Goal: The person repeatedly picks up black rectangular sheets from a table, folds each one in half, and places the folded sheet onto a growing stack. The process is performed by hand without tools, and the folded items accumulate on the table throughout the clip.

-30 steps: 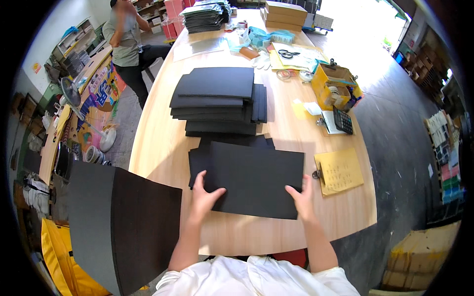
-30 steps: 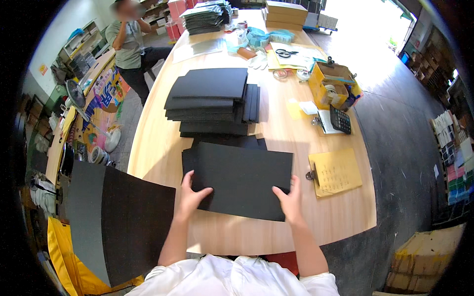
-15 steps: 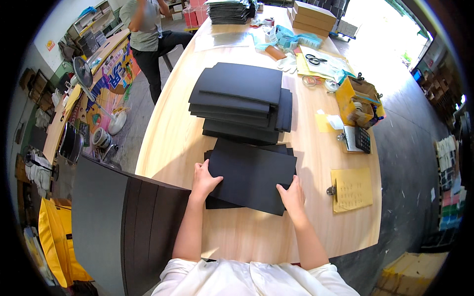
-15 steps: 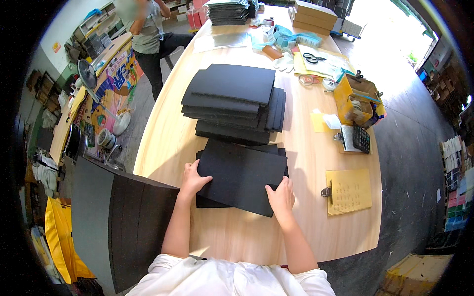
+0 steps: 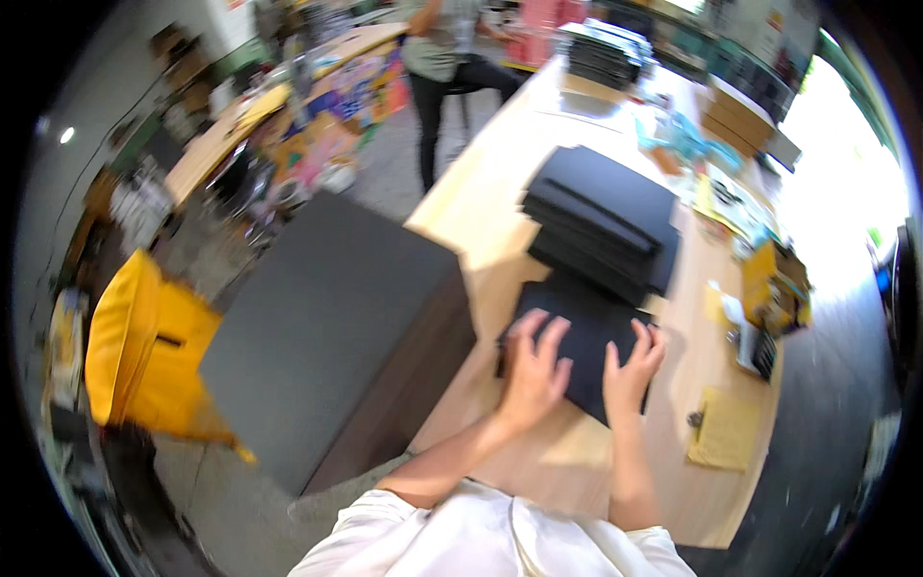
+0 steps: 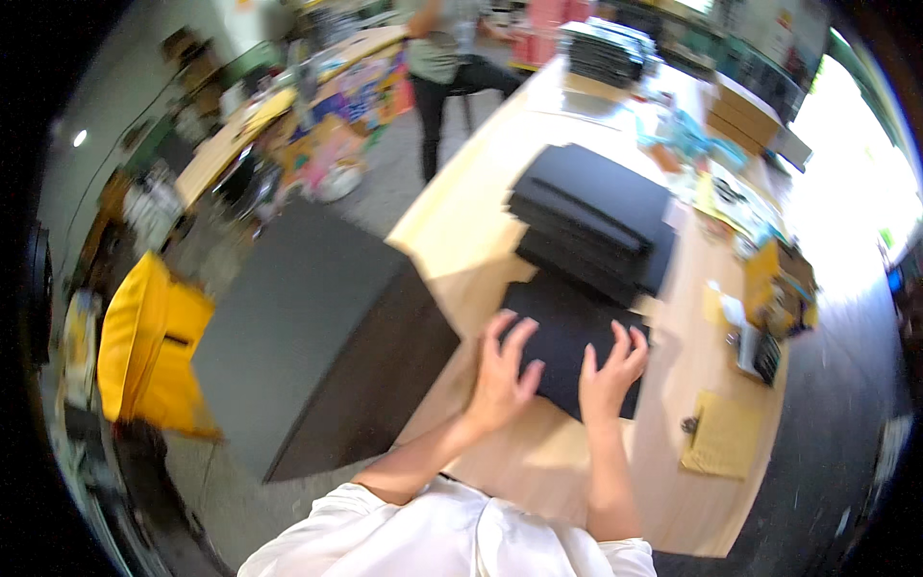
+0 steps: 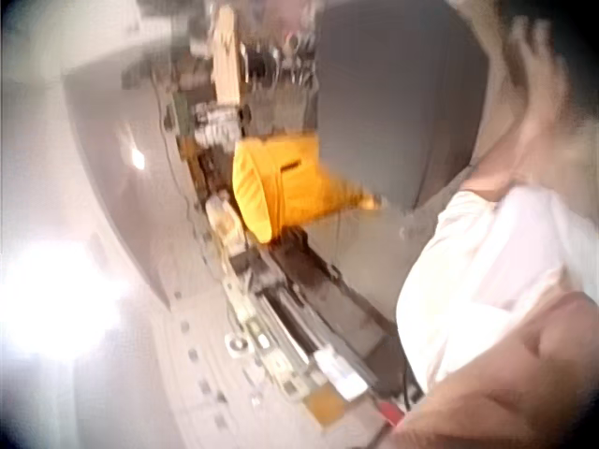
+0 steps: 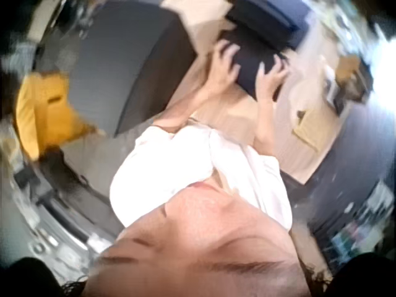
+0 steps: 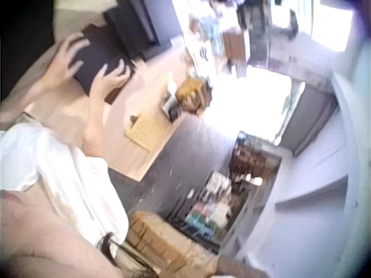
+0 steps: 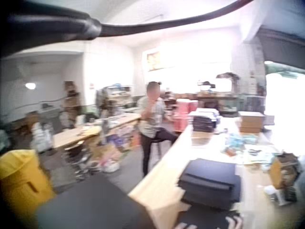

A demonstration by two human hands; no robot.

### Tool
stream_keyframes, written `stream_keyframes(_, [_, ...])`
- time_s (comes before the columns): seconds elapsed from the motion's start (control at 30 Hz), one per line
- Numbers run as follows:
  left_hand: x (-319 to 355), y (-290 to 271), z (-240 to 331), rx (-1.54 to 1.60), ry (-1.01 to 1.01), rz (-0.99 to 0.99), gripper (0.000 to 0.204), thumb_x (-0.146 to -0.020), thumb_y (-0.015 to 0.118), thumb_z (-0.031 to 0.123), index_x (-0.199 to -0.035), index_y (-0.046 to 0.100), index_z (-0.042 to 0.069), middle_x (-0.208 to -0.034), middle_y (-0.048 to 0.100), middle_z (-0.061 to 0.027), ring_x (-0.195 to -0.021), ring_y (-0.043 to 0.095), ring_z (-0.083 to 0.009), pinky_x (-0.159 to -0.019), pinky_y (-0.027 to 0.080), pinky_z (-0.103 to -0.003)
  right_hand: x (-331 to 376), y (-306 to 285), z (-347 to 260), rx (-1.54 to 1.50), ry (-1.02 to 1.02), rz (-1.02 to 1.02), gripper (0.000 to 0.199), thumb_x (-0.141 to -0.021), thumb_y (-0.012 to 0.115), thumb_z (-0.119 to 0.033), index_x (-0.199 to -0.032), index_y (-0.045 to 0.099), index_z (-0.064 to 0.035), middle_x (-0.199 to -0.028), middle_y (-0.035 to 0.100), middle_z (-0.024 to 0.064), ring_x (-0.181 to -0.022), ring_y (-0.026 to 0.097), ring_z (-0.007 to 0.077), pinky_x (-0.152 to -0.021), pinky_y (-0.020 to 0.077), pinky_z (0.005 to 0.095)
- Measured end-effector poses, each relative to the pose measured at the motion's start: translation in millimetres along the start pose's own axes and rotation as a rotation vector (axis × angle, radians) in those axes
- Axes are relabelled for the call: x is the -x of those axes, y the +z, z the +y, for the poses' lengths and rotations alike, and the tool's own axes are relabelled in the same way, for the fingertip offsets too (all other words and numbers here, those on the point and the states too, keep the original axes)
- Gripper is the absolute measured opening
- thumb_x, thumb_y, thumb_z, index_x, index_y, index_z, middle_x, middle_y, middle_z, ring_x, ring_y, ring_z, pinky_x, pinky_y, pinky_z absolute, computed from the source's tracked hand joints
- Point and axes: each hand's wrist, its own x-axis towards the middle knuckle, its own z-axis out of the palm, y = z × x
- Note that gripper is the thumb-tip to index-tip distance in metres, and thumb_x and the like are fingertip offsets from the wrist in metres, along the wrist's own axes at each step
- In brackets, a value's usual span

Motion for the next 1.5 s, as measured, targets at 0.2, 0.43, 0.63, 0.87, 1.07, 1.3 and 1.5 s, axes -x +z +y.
stream_keyframes(0.2, [60.9,-149.1,76.8,0.096,0.444,0.276,0.035,-0.074,0.075,0.004,-0.107,0.064,0.002,-0.105,0.057,-0.0153,-0.091,0.059,-0.0314,-0.077,0.052,-0.041,-24.5,-67.7,-201.9,-0.813,-0.699,-0.166,0.024,-0.074,0.069,0.009,-0.096,0.068,0.0000,-0.094,0.068,0.0129,-0.085,0.066,0.0273,-0.076,0.0527,0.0351])
stream_keyframes(0.43, [116.3,-267.9,68.6,-0.194,0.538,0.787,0.017,-0.083,0.068,0.012,-0.096,0.062,0.002,-0.102,0.059,-0.0147,-0.089,0.060,-0.0289,-0.069,0.054,-0.037,10.5,-72.4,-324.9,-1.002,-1.431,-0.771,0.027,-0.081,0.074,-0.019,-0.104,0.071,-0.0060,-0.117,0.066,0.0123,-0.113,0.061,0.0278,-0.098,0.0482,0.0409])
stream_keyframes(0.63, [140.9,-285.7,38.5,-0.225,0.154,0.794,0.025,-0.093,0.052,0.016,-0.109,0.056,-0.003,-0.113,0.057,-0.0186,-0.106,0.055,-0.0329,-0.093,0.044,-0.045,11.5,-56.1,-350.4,-0.877,-1.539,-0.954,0.032,-0.084,0.070,-0.026,-0.109,0.072,-0.0057,-0.127,0.063,0.0156,-0.124,0.055,0.0296,-0.107,0.0423,0.0409])
stream_keyframes(0.87, [138.8,-273.3,23.7,-0.162,0.151,0.747,0.038,-0.098,0.040,0.022,-0.115,0.056,-0.008,-0.119,0.058,-0.0235,-0.115,0.054,-0.0386,-0.101,0.041,-0.050,10.3,-45.3,-349.4,-0.956,-1.469,-0.977,0.029,-0.087,0.069,-0.025,-0.108,0.072,-0.0061,-0.117,0.067,0.0164,-0.114,0.062,0.0306,-0.100,0.0490,0.0398])
stream_keyframes(1.07, [138.9,-269.6,15.1,-0.277,0.153,0.679,0.052,-0.098,0.035,0.025,-0.128,0.050,-0.014,-0.130,0.053,-0.0286,-0.124,0.050,-0.0444,-0.106,0.038,-0.054,8.0,-46.3,-356.1,-1.010,-1.350,-1.079,0.027,-0.085,0.071,-0.017,-0.108,0.071,-0.0027,-0.107,0.071,0.0161,-0.109,0.065,0.0312,-0.097,0.0510,0.0424])
stream_keyframes(1.3, [137.9,-267.2,10.2,-0.354,0.179,0.669,0.057,-0.097,0.032,0.028,-0.132,0.045,-0.016,-0.133,0.049,-0.0313,-0.124,0.049,-0.0450,-0.105,0.038,-0.055,8.1,-42.4,-358.6,-1.039,-1.218,-1.156,0.023,-0.084,0.071,-0.013,-0.104,0.072,-0.0009,-0.099,0.072,0.0168,-0.106,0.067,0.0319,-0.095,0.0520,0.0425])
stream_keyframes(1.5, [136.7,-269.7,12.9,-0.369,0.164,0.673,0.057,-0.096,0.034,0.029,-0.131,0.046,-0.014,-0.128,0.052,-0.0304,-0.119,0.053,-0.0439,-0.103,0.038,-0.055,7.8,-42.3,-359.8,-1.041,-1.168,-1.192,0.021,-0.084,0.072,-0.013,-0.101,0.073,0.0001,-0.097,0.072,0.0168,-0.105,0.067,0.0319,-0.094,0.0524,0.0425])
